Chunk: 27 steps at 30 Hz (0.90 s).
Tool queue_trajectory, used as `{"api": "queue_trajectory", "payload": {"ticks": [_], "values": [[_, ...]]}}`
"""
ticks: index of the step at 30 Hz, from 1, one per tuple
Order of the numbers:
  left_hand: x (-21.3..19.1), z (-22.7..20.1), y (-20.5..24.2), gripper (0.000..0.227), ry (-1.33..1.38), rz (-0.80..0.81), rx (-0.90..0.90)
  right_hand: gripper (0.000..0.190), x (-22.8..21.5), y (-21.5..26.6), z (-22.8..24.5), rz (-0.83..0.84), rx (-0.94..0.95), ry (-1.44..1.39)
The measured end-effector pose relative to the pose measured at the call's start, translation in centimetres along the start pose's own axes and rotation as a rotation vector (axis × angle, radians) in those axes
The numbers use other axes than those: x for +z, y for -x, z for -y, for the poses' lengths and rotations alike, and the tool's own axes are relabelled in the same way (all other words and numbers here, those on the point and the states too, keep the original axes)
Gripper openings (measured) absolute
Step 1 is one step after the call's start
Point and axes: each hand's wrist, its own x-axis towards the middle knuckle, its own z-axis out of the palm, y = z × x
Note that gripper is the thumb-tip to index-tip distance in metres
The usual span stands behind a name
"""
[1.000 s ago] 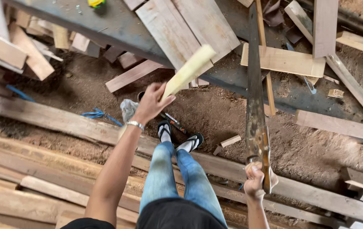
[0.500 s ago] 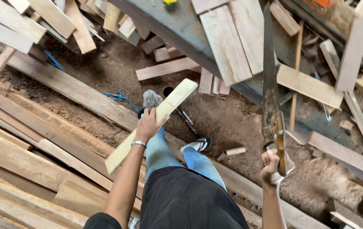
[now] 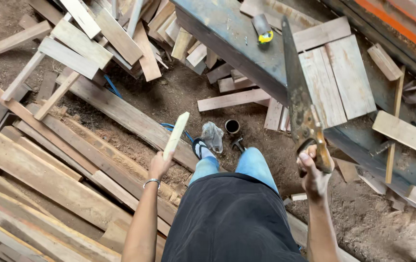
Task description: The person saws a piece of wood with a hand saw, holding the wood steady with one hand while reciprocating the tool to cut through the material.
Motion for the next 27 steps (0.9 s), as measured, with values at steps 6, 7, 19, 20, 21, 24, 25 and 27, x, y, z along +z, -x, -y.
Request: {"api": "queue_trajectory", "payload": {"ticks": [6,7,19,20,21,24,25,27], "values": [[-7.2,-8.0,-2.6,0.069,0.178,-0.145,0.097,0.027,3.7,-4.5,1.0,0.066,-0.021,0.22],[-7.8,-9.9,-3.3,0.069,0.236,-0.06,0.03,0.028,4.2,-5.2,0.9,0.067,0.009,0.213],[-10.1,-25.4,-18.0,0.085,0.029,-0.463,0.283,0.025,11.2,-19.6,-0.2,-0.017,0.231,0.195],[-10.5,-27.3,-20.5,0.088,-0.008,-0.492,0.28,0.024,11.5,-21.5,-0.3,-0.016,0.25,0.212],[-10.8,-29.2,-23.0,0.088,-0.037,-0.534,0.304,0.026,11.6,-23.2,-0.3,-0.008,0.242,0.236],[-11.3,-34.9,-30.5,0.089,-0.103,-0.582,0.344,0.031,11.4,-27.4,-0.5,0.012,0.225,0.289],[-11.7,-36.8,-33.0,0.089,-0.11,-0.551,0.337,0.032,11.3,-28.6,-0.6,0.02,0.219,0.291],[-12.1,-40.0,-36.9,0.09,-0.164,-0.539,0.347,0.032,10.8,-31.1,-1.2,0.03,0.221,0.347]]}}
